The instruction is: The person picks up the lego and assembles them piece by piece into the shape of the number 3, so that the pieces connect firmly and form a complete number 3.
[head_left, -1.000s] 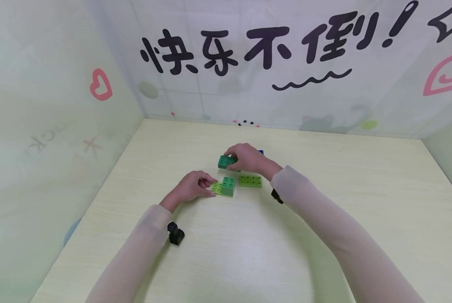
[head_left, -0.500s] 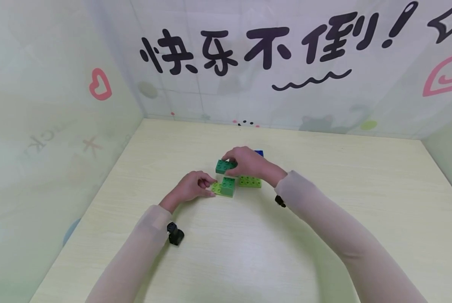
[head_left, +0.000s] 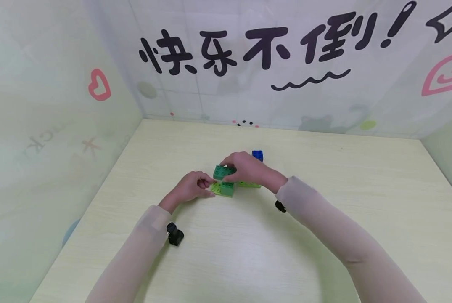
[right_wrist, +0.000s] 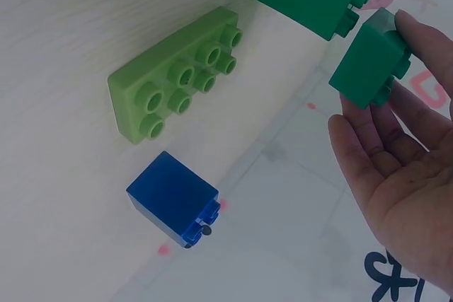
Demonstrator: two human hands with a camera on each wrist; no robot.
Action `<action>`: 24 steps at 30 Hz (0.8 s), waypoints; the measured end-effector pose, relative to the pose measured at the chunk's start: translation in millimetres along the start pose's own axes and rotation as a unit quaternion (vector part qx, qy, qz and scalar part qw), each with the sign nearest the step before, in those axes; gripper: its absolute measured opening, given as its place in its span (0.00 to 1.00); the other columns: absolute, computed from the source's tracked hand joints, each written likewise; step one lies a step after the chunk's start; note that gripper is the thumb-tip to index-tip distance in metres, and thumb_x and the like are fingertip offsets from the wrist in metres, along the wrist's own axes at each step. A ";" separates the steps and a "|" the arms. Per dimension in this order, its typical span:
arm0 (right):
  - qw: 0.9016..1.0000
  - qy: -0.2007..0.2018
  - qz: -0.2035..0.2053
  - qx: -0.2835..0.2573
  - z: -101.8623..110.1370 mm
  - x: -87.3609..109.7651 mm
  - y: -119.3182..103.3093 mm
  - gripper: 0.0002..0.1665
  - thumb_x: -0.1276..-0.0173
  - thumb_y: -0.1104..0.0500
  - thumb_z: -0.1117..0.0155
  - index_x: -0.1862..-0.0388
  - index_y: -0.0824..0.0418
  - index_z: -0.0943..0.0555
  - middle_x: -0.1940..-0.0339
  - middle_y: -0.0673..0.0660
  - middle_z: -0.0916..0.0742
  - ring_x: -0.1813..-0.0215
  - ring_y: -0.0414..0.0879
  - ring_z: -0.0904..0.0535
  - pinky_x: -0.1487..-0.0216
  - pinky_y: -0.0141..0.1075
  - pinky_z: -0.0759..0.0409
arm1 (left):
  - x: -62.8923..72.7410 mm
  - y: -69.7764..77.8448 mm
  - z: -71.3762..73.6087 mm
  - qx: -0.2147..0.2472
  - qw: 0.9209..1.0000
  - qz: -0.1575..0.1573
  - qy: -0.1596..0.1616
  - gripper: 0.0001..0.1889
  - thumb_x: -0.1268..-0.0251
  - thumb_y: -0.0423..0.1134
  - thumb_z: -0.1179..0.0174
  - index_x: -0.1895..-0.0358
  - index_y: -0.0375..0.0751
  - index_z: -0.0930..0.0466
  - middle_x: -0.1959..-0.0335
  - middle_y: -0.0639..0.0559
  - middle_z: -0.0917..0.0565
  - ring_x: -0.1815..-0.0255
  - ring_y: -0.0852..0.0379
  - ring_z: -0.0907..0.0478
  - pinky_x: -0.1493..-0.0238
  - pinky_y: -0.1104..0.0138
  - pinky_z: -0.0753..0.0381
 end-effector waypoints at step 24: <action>0.999 0.036 0.028 -0.022 -15.5 6.1 -2.7 0.26 0.44 0.52 0.31 0.48 0.63 0.21 0.56 0.54 0.17 0.60 0.41 0.25 0.59 0.30 0.26 | 0.6 0.9 0.3 -0.010 1.000 -0.008 -0.002 0.13 0.54 0.34 0.29 0.66 0.35 0.22 0.70 0.49 0.24 0.68 0.56 0.30 0.63 0.65 0.30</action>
Point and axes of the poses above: each hand's wrist, its own x-axis away from the middle knuckle, its own z-axis out of the back of the hand, y = z × x, the point moved 2 cm from there along -x, towards the middle knuckle
